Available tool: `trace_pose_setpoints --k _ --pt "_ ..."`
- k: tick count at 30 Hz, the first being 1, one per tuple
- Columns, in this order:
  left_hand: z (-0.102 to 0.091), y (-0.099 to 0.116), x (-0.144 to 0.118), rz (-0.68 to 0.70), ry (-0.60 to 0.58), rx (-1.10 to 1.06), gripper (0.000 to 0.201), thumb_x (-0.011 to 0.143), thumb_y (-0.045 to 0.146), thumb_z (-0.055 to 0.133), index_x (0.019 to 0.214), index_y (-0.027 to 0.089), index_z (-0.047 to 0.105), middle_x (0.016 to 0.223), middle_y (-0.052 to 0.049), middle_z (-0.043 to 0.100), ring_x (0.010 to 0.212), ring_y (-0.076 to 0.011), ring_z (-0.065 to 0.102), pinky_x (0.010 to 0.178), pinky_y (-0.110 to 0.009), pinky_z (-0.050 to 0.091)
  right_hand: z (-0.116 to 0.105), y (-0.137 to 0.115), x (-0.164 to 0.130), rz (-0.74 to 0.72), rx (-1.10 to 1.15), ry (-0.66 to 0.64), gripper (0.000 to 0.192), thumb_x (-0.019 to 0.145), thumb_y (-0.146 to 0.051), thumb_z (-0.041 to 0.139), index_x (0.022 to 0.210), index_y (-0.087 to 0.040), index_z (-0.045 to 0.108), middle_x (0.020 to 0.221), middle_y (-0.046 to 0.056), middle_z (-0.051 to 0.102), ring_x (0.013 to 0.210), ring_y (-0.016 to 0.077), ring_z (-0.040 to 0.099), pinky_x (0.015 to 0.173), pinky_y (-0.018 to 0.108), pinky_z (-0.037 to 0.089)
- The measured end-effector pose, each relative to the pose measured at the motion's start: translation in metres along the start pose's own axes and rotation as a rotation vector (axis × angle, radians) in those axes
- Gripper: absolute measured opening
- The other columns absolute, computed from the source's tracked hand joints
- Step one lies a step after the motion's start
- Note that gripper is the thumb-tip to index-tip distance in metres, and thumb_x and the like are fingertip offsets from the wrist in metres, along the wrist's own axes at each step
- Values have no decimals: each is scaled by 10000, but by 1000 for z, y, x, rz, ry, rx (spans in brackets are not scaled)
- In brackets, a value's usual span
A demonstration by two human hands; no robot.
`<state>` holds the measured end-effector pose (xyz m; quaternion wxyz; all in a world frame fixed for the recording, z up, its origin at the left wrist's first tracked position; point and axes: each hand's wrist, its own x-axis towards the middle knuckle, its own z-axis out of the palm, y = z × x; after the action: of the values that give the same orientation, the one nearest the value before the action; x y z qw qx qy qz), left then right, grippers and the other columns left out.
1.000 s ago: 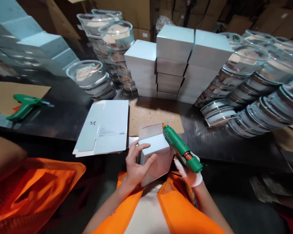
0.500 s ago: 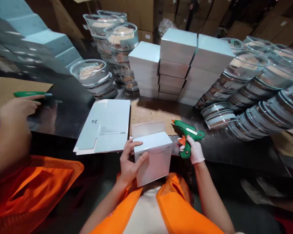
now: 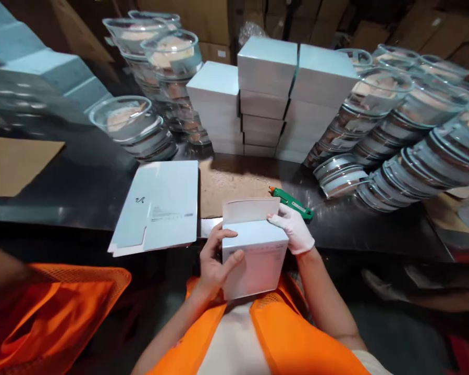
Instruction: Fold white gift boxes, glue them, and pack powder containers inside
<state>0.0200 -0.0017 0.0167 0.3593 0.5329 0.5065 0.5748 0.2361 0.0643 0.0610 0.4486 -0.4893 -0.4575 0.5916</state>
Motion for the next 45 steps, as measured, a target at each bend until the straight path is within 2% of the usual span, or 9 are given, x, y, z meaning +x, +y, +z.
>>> trace_pose_setpoints --k 7,11,17,21,25,29,32,39,45 --pt "0 -7 11 -14 101 -365 613 854 506 836 1371 356 545 1145 -59 725 1199 -279 715 1045 -451 549 -18 -10 -7 -301 -237 -351 760 781 -914 667 1043 -215 809 1253 141 768 1206 314 715 1064 469 565" --pt "-5 -8 14 124 9 -184 223 871 425 840 1009 275 748 1082 -55 676 1133 -250 686 1045 -419 529 -17 -15 -13 -494 -502 -410 522 917 -681 735 1172 -232 809 1296 147 749 1228 273 709 1097 467 550" --pt "-5 2 11 159 -53 -91 186 903 428 797 876 248 756 1049 -81 726 1123 -282 700 1077 -497 529 -13 2 -15 -556 -496 -451 285 1021 -465 686 1203 -294 824 1335 110 761 1304 258 689 1131 466 546" --pt "-5 4 13 89 -32 -113 224 889 450 796 841 240 733 968 -72 743 1099 -279 708 1055 -485 546 -5 24 -20 -521 -440 -244 470 970 -615 698 1317 -302 755 1446 130 690 1336 285 667 1136 482 543" --pt "-13 1 21 -17 162 -200 225 854 439 818 855 235 724 992 -51 744 1084 -247 707 1062 -434 536 -2 62 -41 -612 -424 216 960 924 -902 418 1670 -304 321 1656 197 433 1456 346 563 1117 534 558" --pt "-15 4 31 -118 370 -206 294 793 471 855 881 218 733 1015 -49 746 1016 -217 707 936 -340 561 -17 100 -66 -1063 -884 289 743 835 -786 704 1447 -397 542 1361 125 636 1312 392 640 1068 618 557" --pt "-12 7 38 -284 356 -309 389 800 523 838 1015 217 730 944 -35 747 784 -173 692 709 -281 559 -24 108 -69 -1153 -1115 188 325 833 -495 830 1115 -471 671 935 -10 727 988 288 724 988 543 577" --pt "-51 0 60 -363 36 -138 507 661 599 927 918 175 823 942 -92 762 810 -224 679 657 -299 536 -30 41 -47 -1318 -1238 -118 293 845 -290 821 1100 -379 707 1027 -56 841 905 208 771 994 429 505" --pt "-78 6 50 18 617 -227 725 893 665 727 1503 293 600 1379 -102 683 1201 -230 671 1027 -346 538 5 -54 39 -1536 -1289 25 442 871 -462 819 1276 -359 675 1166 11 814 1126 257 736 1197 492 392"
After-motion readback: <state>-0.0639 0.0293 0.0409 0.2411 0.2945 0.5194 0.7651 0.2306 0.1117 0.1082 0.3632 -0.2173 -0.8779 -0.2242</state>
